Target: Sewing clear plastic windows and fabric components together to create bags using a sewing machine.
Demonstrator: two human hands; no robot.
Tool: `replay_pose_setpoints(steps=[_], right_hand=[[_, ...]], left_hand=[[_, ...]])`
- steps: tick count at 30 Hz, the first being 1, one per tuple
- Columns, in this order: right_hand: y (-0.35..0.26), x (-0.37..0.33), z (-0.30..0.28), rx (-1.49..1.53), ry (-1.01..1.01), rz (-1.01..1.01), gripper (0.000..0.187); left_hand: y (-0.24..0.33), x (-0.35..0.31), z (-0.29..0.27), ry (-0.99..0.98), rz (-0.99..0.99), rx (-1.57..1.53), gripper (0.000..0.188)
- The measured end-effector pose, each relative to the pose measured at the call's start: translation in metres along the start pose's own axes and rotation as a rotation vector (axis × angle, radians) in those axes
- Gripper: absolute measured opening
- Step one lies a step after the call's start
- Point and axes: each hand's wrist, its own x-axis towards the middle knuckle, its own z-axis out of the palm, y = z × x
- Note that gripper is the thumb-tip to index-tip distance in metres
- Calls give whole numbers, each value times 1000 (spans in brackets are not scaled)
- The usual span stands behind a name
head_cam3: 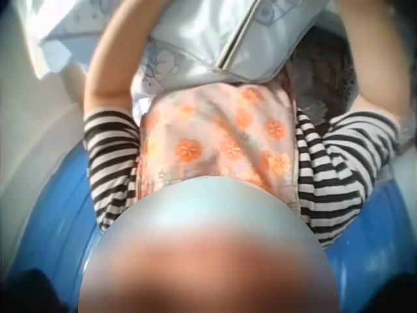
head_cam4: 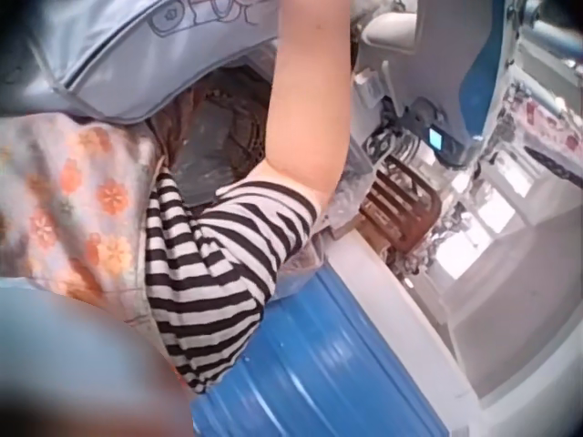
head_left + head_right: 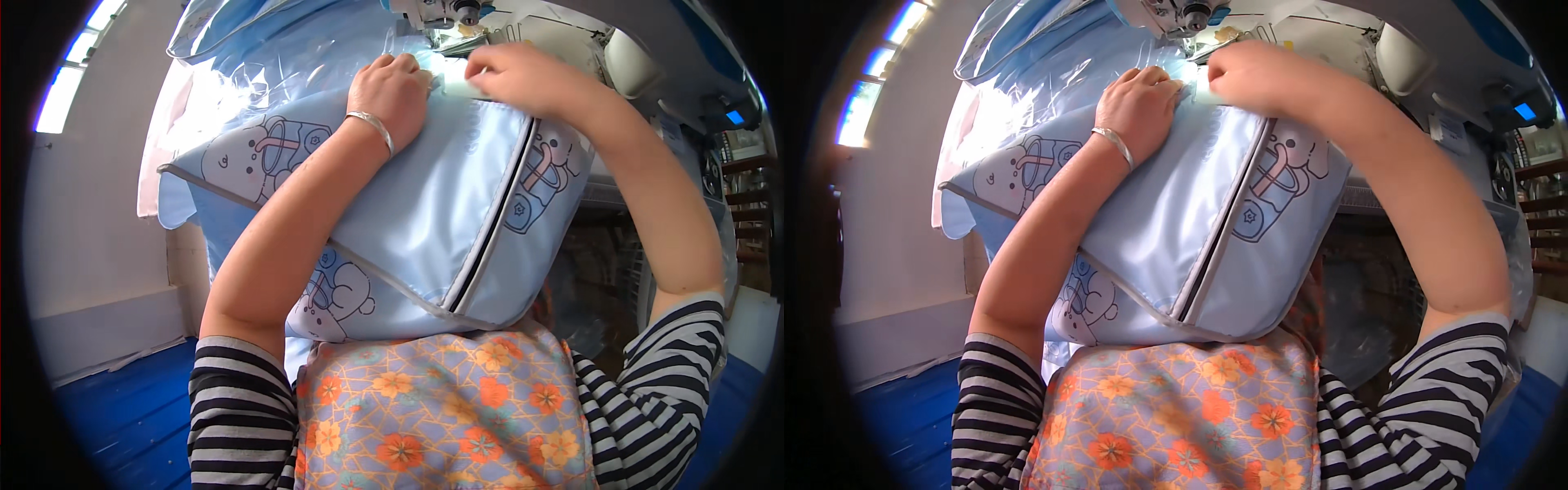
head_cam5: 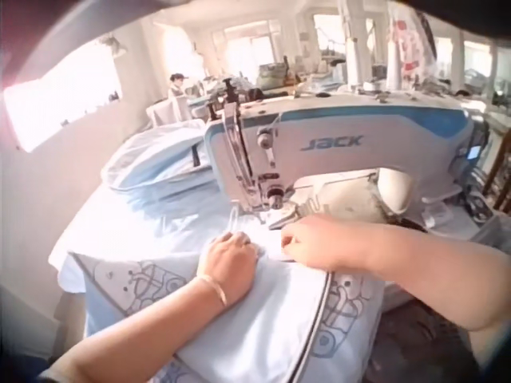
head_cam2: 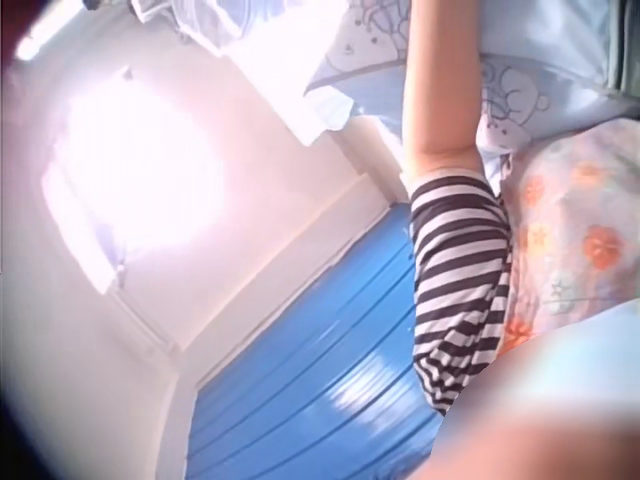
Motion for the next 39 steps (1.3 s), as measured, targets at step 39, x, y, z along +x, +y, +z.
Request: replay_pose_setpoints(steps=[39], right_hand=[[7, 4, 77, -163, 377, -214, 24]], left_hand=[[-24, 16, 3, 197, 336, -67, 24]])
